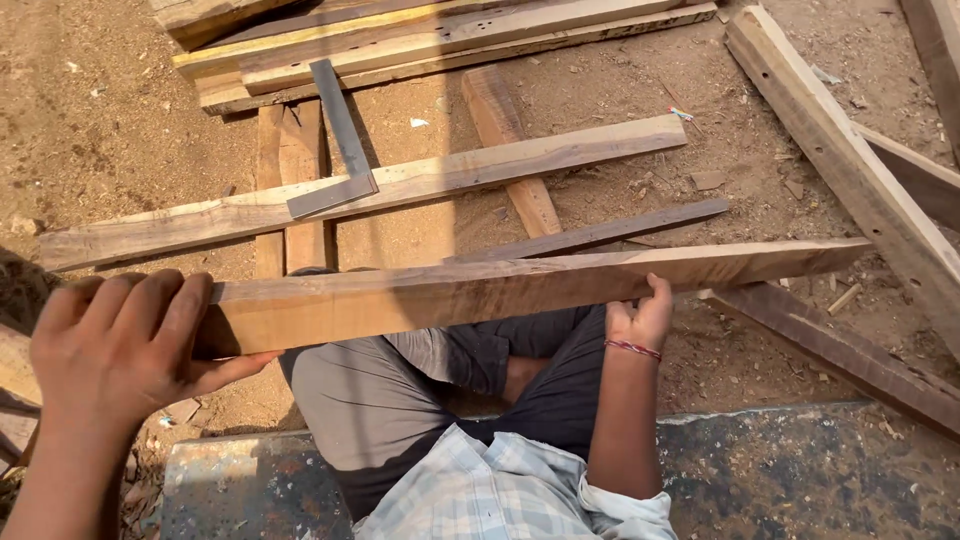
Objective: The person uses a try square and a pen to mark straight lines on several wooden planks. They then gather the marked planks and stack them together on the ground.
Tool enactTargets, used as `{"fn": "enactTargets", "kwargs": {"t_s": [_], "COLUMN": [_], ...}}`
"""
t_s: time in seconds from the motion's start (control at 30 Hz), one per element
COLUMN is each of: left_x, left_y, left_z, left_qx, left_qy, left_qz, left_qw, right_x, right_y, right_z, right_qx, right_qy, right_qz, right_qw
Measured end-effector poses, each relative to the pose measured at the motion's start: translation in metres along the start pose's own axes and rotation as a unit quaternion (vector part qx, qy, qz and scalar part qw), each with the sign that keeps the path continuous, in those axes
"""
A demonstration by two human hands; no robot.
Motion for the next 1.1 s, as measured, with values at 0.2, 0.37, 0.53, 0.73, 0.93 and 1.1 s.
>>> {"fn": "enactTargets", "kwargs": {"t_s": [0.2,0.37,0.53,0.73,0.93,1.1], "left_x": [-0.047,-0.083,-0.137,-0.168,-0.175,-0.117], "left_y": [-0.179,-0.275,-0.325,-0.314,-0.307,-0.333], "left_z": [0.064,0.010,-0.051,-0.080,-0.042,0.052], "left_qx": [0.018,0.194,0.384,0.593,0.695,0.827], "left_qy": [0.002,0.057,0.021,-0.117,-0.148,-0.002], "left_qz": [-0.041,-0.058,-0.086,-0.224,-0.316,-0.219], "left_qw": [0.999,0.978,0.919,0.765,0.629,0.517], "right_x": [-0.085,-0.160,-0.254,-0.347,-0.311,-0.261], "right_y": [-0.150,-0.258,-0.379,-0.507,-0.541,-0.495], "right_z": [-0.048,-0.071,-0.095,-0.165,-0.224,-0.250], "right_qx": [0.044,0.168,0.192,0.234,0.294,0.217], "right_qy": [0.005,-0.042,-0.091,-0.255,-0.285,-0.404], "right_qz": [0.206,0.336,0.566,0.765,0.857,0.856], "right_qw": [0.978,0.926,0.796,0.544,0.314,0.239]}}
Point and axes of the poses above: each hand's wrist, its own y-axis towards the middle knuckle, its own x-axis out of the back of the hand, z = x × y, the point moved 4 cm from there along y, towards the middle knuckle, and after that the axes turned 5 degrees about -y, right-handed, at the moved point
